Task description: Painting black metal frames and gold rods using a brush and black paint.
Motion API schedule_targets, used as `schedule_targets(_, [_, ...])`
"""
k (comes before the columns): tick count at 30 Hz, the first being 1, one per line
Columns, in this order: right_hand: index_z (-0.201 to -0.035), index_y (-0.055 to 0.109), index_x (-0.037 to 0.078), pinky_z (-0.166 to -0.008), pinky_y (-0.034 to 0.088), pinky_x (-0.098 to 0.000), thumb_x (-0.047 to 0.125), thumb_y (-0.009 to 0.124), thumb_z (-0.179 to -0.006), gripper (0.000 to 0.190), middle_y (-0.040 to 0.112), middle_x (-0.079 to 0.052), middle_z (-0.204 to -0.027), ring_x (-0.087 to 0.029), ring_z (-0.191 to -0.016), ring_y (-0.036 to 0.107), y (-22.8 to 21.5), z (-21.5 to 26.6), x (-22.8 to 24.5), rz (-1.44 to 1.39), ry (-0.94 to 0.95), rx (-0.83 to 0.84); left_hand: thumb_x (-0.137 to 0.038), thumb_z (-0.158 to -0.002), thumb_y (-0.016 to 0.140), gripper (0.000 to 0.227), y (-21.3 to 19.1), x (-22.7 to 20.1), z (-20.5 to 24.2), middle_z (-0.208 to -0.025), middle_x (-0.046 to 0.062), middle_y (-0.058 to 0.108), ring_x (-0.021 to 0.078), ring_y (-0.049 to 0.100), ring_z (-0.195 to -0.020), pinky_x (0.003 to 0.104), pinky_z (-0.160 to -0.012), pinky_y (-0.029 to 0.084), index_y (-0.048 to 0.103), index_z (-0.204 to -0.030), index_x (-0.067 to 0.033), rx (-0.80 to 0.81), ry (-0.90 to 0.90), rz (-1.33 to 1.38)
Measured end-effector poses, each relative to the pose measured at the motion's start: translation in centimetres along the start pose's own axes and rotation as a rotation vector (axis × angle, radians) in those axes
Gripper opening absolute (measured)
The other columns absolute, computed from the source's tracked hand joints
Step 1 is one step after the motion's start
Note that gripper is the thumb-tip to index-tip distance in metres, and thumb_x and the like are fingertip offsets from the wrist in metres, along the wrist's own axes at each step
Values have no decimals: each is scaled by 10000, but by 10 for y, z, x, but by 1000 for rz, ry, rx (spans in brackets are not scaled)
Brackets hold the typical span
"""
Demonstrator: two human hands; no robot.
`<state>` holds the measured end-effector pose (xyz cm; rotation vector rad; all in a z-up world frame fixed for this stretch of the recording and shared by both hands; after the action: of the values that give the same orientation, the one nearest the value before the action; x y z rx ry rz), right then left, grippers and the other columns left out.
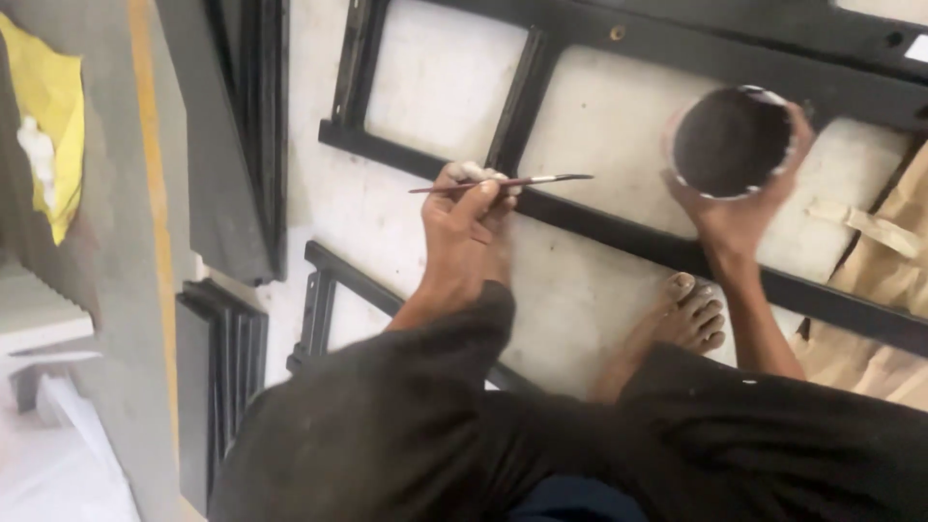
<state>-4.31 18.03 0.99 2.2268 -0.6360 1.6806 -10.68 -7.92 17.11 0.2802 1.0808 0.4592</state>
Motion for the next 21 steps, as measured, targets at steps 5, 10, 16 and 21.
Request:
schedule_targets(5, [-1564,335,97,-1173,504,-459,217,1004,-851,985,561,-175,-1480,-322,-1380,613,50,13,-20,-16,83,87,85,-931,641,129,-60,-12,-37,-939,132,680,217,702,-846,304,-789,599,598,-972,-29,-38,132,-163])
schedule_targets(10, [-1516,407,72,-1192,532,-445,174,977,-804,918,615,-174,-1454,-324,-1382,642,78,10,-12,67,167,158,71,-924,653,117,-63,0,-59,-963,143,691,225,717,-866,329,-780,614,605,-974,-22,3,128,-271])
schedule_targets(16, [-1522,440,49,-1205,524,-436,128,978,-762,935,613,-194,-1473,-324,-1371,633,93,5,-13,173,135,202,25,-950,682,90,-58,-5,-79,-1009,132,712,194,722,-915,326,-826,623,622,-1011,-4,166,96,-506])
schedule_targets(21, [-1520,426,44,-1178,535,-408,142,989,-778,937,620,-164,-1456,-293,-1353,644,97,6,-14,227,199,196,-14,-949,711,123,-26,-9,-107,-976,98,753,160,747,-889,299,-807,628,661,-1061,-4,351,121,-781])
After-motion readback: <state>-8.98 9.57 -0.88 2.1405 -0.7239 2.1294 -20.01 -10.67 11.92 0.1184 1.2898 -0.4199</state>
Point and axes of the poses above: each hand's wrist, its own z-axis away from the middle knuckle, its own y-axis out of the palm, x = y × z, the point moved 3 cm from there along -z, towards the middle knuckle
